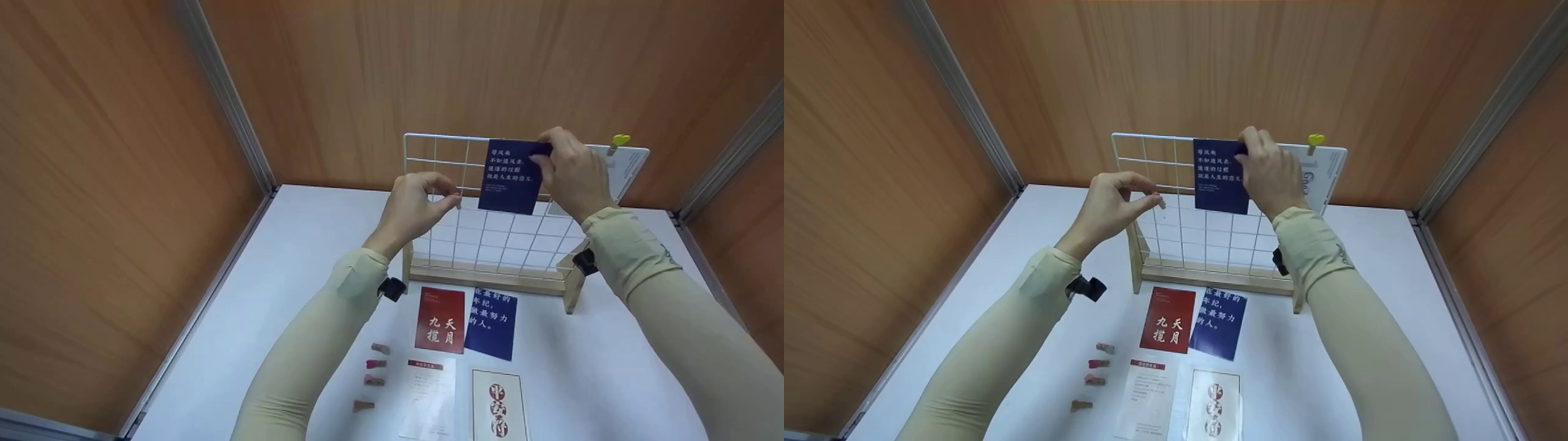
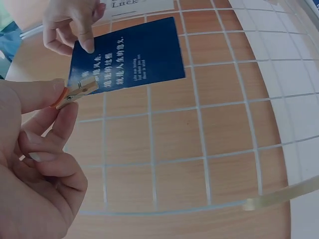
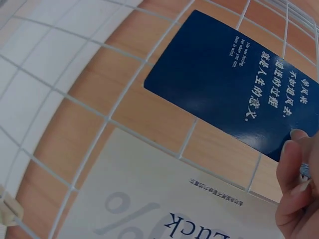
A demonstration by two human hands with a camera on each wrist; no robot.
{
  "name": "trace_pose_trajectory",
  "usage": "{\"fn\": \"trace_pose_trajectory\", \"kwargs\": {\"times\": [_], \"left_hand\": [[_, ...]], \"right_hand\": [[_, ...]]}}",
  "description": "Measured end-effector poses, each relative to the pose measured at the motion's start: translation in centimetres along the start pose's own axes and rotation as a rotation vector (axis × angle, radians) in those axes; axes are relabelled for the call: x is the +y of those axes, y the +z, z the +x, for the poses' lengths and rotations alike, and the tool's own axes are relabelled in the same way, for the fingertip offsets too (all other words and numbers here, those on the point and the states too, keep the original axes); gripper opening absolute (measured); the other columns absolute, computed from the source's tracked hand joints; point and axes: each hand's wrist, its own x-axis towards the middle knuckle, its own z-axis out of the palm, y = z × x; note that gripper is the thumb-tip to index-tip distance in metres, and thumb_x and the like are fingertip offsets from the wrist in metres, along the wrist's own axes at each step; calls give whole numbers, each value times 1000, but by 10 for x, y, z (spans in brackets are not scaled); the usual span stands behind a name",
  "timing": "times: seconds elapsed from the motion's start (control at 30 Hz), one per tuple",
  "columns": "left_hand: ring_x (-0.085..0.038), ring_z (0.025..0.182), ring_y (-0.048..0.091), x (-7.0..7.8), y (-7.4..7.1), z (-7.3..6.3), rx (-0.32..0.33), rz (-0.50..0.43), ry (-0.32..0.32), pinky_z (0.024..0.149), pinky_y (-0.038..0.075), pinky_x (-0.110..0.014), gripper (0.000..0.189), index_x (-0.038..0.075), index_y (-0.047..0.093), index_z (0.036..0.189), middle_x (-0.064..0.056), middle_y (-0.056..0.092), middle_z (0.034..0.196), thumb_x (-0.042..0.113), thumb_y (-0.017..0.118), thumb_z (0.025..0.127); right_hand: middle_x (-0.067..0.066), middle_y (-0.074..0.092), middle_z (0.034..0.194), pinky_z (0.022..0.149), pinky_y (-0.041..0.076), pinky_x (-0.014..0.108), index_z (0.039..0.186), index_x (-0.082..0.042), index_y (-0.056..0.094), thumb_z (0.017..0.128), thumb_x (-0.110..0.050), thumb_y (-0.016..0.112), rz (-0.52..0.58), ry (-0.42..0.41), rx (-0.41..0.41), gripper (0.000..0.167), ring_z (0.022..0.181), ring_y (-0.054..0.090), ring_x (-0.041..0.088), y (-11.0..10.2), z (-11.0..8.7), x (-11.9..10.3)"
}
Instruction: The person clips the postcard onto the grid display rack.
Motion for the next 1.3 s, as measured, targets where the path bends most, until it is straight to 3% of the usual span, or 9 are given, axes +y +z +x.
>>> {"fn": "trace_pose_trajectory", "kwargs": {"times": [0.27, 0.57, 0.73, 1.3], "left_hand": [[-11, 97, 61, 23, -1, 26, 19, 44, 46, 87, 46, -24, 15, 9, 74, 102, 2, 71, 97, 20, 72, 93], [-10, 88, 61, 44, -2, 59, -74, 93, 35, 76, 47, -22, 21, 9, 73, 112, 2, 71, 102, 22, 68, 96], [-10, 95, 63, 50, -1, 74, -71, 153, 77, 81, 47, -20, 19, 10, 73, 112, 1, 71, 106, 20, 67, 97], [-10, 91, 65, 62, -1, 102, -160, 332, 179, 78, 50, -20, 18, 9, 75, 111, -2, 71, 107, 17, 64, 98]], "right_hand": [[20, 62, 101, 77, 56, 49, 113, 3, 57, 100, -9, 59, 34, -42, 78, 18, 89, 67, 38, 11, -6, 2], [19, 61, 103, 79, 55, 48, 111, 4, 59, 99, -8, 60, 37, -26, 97, 16, 89, 66, 36, 13, -12, 1], [19, 61, 103, 80, 56, 47, 110, 3, 59, 99, -8, 60, 38, -35, 107, 16, 89, 67, 35, 17, -12, -1], [17, 60, 104, 83, 55, 47, 110, 1, 58, 96, -3, 63, 27, -29, 63, 16, 88, 66, 33, 26, -9, -15]]}}
